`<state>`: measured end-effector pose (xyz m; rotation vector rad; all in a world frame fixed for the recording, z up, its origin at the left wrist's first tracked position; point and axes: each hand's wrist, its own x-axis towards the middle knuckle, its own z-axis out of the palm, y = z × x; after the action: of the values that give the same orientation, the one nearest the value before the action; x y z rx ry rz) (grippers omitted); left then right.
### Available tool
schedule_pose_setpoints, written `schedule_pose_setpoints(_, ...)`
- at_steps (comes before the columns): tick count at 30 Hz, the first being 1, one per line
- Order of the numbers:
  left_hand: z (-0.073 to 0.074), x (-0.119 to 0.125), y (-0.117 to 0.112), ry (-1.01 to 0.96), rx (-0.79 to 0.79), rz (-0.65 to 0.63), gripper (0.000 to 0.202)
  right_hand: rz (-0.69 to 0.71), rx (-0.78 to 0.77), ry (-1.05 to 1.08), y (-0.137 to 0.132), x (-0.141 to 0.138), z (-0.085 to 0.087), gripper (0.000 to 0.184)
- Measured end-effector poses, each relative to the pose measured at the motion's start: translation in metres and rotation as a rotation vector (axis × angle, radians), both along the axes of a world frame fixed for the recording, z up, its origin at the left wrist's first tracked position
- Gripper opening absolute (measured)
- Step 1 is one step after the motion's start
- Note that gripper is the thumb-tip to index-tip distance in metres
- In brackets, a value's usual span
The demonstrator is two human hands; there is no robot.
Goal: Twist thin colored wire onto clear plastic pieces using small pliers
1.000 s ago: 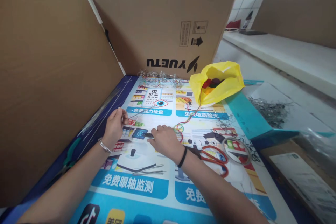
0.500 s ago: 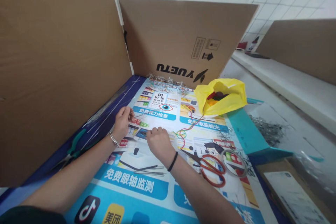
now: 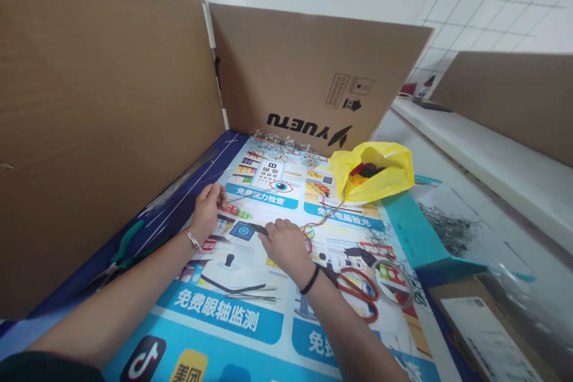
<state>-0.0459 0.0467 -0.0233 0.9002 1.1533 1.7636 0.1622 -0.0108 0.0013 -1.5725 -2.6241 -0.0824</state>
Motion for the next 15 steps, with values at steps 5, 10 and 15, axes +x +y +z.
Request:
schedule_pose_setpoints(5, -0.002, -0.001, 0.002, -0.033, -0.009, 0.012, 0.029, 0.073, 0.032, -0.025, 0.003, -0.030, -0.001, 0.024)
schedule_pose_setpoints(10, -0.001, -0.001, 0.001, -0.022, -0.010, -0.013, 0.030, 0.133, 0.083, -0.063, -0.001, -0.044, -0.003, 0.015)
schedule_pose_setpoints(15, 0.000, -0.001, -0.001, -0.013, -0.009, -0.015, 0.030, 0.132, 0.071, -0.077, -0.004, -0.045, -0.007, 0.014)
